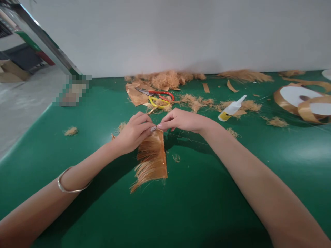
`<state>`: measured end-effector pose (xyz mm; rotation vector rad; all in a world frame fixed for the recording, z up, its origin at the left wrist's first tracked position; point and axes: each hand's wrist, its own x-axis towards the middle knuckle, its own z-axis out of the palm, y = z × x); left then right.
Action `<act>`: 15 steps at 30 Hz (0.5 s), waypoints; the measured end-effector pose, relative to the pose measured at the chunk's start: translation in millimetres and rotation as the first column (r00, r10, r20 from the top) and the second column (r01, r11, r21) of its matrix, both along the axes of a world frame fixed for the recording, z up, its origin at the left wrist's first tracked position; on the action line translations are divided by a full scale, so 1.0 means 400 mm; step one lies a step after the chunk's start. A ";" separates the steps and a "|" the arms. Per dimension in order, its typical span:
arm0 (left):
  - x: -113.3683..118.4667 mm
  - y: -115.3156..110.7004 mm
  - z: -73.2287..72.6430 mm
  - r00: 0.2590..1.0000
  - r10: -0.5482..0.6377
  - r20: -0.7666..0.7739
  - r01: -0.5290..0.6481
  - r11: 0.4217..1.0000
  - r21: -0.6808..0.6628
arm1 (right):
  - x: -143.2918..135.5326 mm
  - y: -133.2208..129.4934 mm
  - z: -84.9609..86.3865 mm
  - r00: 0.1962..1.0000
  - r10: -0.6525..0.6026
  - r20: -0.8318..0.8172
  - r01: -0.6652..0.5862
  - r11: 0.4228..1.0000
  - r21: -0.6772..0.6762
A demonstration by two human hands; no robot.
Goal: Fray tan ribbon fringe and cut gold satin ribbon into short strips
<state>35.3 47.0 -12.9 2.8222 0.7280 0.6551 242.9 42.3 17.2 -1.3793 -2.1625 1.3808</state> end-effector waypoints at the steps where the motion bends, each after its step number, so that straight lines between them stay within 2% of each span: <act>1: 0.000 0.000 0.000 1.000 -0.001 0.001 0.001 1.000 0.001 | -0.001 0.000 0.000 1.000 -0.002 -0.006 0.002 1.000 -0.010; 10: 0.002 -0.002 -0.004 0.999 -0.031 0.018 0.031 0.999 -0.021 | -0.001 -0.001 0.008 0.999 0.044 -0.032 -0.047 0.995 -0.085; 15: 0.005 -0.002 -0.010 0.994 -0.048 0.095 0.063 0.984 -0.165 | 0.010 0.001 0.007 0.994 0.099 0.039 -0.098 0.995 -0.035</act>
